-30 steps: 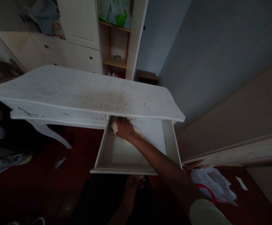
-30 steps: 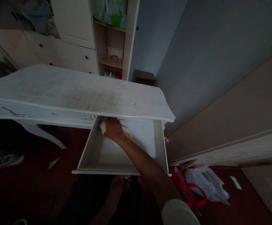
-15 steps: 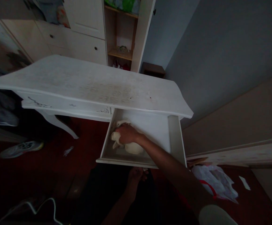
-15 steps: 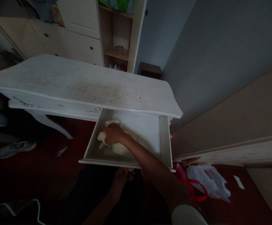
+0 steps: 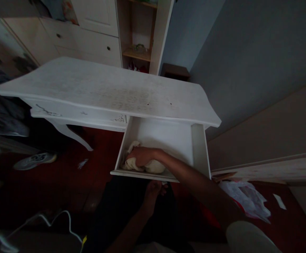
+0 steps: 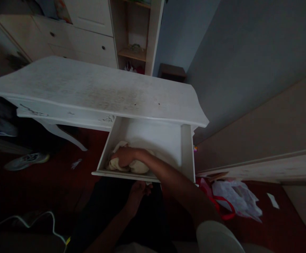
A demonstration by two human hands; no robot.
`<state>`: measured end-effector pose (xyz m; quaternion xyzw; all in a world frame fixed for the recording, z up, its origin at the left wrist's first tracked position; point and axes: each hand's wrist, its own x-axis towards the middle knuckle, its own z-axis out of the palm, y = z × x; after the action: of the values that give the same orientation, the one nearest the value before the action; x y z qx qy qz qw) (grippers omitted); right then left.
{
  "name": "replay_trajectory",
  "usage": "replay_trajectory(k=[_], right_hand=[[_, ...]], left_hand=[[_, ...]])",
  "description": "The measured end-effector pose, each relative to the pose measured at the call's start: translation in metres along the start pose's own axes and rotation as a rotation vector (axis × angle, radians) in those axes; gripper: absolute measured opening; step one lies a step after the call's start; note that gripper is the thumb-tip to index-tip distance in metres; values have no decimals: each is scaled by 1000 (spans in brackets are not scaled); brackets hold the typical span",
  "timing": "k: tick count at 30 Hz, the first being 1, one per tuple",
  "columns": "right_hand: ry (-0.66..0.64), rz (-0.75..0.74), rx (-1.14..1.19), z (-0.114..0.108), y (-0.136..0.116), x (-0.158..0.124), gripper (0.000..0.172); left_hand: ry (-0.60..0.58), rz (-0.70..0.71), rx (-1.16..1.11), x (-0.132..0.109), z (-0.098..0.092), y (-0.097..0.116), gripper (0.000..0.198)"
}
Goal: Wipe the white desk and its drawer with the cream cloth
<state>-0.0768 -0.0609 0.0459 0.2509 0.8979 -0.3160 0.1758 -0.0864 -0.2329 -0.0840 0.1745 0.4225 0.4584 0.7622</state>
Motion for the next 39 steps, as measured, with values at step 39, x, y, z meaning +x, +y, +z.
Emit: replay_trajectory(k=[39], right_hand=[[321, 838, -125, 56, 76, -165, 35]], left_hand=[[3, 61, 146, 4, -8, 3, 56]])
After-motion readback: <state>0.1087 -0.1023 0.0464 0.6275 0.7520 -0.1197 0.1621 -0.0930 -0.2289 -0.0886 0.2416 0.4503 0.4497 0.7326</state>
